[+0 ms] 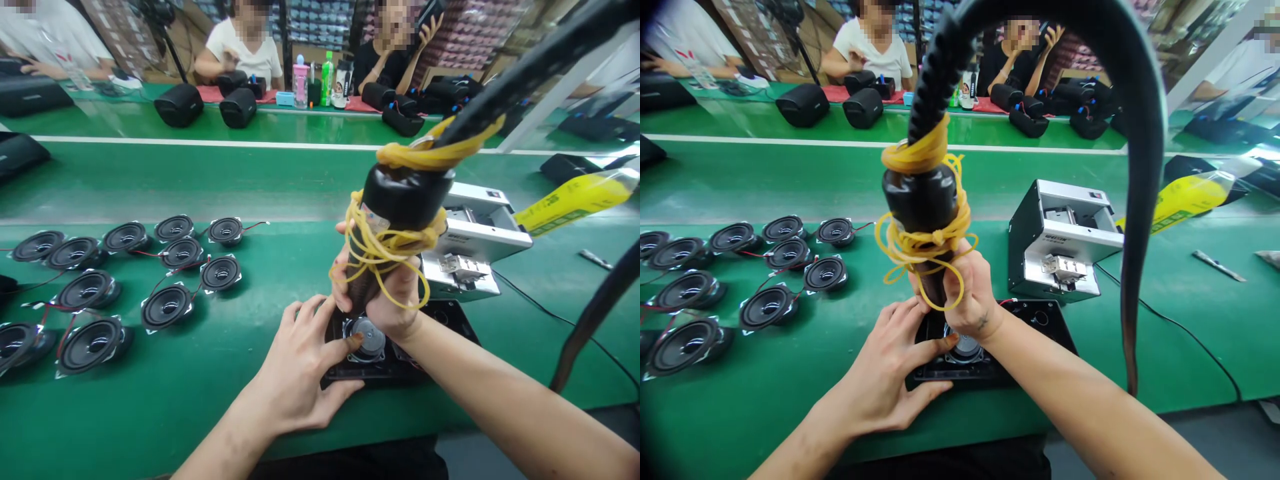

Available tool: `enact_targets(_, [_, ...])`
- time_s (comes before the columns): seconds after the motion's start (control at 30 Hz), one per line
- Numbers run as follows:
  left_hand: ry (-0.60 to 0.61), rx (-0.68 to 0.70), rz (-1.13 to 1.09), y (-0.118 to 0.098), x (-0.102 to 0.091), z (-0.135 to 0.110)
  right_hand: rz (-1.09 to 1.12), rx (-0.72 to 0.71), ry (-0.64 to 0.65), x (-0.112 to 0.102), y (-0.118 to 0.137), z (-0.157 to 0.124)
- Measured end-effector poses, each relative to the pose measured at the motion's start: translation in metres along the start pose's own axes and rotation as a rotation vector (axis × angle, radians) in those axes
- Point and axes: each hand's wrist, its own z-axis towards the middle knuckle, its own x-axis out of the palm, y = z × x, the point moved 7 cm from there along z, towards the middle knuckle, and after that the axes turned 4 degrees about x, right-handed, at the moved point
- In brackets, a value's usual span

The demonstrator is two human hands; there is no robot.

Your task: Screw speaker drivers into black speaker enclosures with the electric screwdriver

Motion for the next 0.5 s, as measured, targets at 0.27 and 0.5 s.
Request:
enact_targets(0.27, [0.007,-0.011,0.011,0.001,0.002,-0.002,-0.015,-0.027,0.049,0.005,-0.006,-0.001])
enact_targets(0.5, [-0.053,0.070,0.105,0.000,0.000,-0.009,-0.026,-0.117,-0.053,-0.013,0.048,0.004])
